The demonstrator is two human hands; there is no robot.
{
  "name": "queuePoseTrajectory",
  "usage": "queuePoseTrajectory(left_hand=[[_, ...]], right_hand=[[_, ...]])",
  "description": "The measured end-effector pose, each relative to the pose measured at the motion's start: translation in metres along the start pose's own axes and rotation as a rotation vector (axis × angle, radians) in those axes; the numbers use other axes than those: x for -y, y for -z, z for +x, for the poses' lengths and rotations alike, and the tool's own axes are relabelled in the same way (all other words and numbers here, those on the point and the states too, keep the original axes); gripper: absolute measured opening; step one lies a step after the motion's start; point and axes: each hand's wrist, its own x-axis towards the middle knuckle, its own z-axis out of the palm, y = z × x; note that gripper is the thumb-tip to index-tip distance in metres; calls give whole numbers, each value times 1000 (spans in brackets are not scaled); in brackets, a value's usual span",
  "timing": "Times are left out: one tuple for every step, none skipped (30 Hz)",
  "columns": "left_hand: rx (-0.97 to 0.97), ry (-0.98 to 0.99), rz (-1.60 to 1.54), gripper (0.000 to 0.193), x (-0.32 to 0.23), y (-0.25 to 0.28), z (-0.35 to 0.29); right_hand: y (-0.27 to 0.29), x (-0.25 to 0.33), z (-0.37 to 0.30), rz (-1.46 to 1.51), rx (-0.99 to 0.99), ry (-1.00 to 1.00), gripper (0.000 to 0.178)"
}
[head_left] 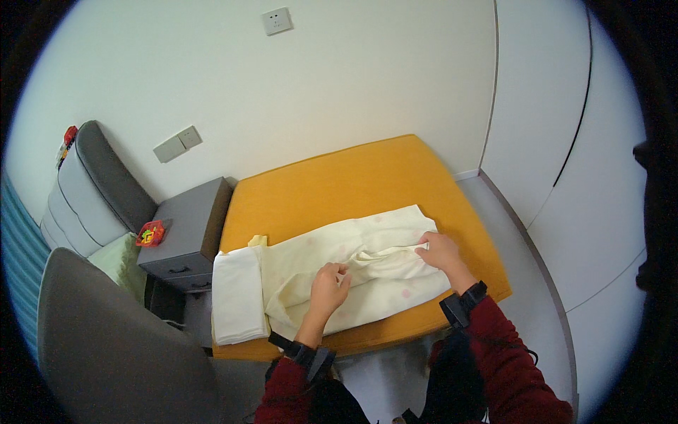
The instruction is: The person folds a white sheet with pink polka dots on a yellow bench. They spread the sheet, smooth it, fold it in half lengthwise, then fold it into a compact rectangle and place it on a stack of folded linens.
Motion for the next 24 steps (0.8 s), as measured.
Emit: queuePoseTrajectory(left_hand=[[-40,43,-28,21,-1,-6,5],[-79,83,-55,21,0,-13,11],[-112,133,-83,20,0,-19,17],[-150,108,-62,20,2,-24,23],[-182,95,-42,21,3,-30,29],[-199,108,-17,21,4,-36,33],[-217,79,30,22,4,-41,37],[-218,77,83,23,4,-46,41],[-236,61,137,24,3,-50,45],[-205,85,106,25,1,-54,47],[-187,95,78,26,0,-56,49],[-155,127,45,28,-2,-57,51],[-145,129,19,29,-3,-57,52],[-121,153,-8,31,-5,-55,52],[-97,187,-35,32,-5,-53,52],[-94,170,-58,33,-6,-50,51],[-88,163,-80,34,-5,-45,49],[-85,165,-94,35,-4,-41,47],[-24,169,-129,38,-3,-37,45],[36,180,-153,40,-1,-33,42],[95,181,-182,43,0,-29,40],[154,219,-191,41,2,-26,37],[210,246,-202,40,3,-22,34],[271,294,-215,38,3,-19,32]], right_hand=[[2,0,-2,1,-16,11,29],[3,1,-3,-7,-26,17,30],[6,1,-5,17,-3,33,30],[8,2,-6,33,26,44,30],[10,3,-8,43,54,49,31],[13,4,-10,57,62,67,31],[15,6,-11,63,66,81,32],[17,7,-13,70,78,86,33],[18,8,-14,68,66,107,33],[20,8,-15,66,60,119,33],[22,8,-16,69,59,131,33],[23,7,-17,44,52,123,31],[24,7,-17,25,50,118,30],[25,5,-18,1,55,111,28],[25,4,-17,29,36,101,27],[25,2,-17,50,23,91,27],[24,1,-17,84,7,82,26],[23,-1,-16,91,-29,97,27],[22,-2,-15,106,-71,115,28],[20,-4,-15,122,-114,132,29],[19,-5,-14,166,-74,118,27],[18,-6,-13,211,-32,102,24],[17,-7,-11,256,10,79,22],[15,-7,-10,335,17,115,22]])
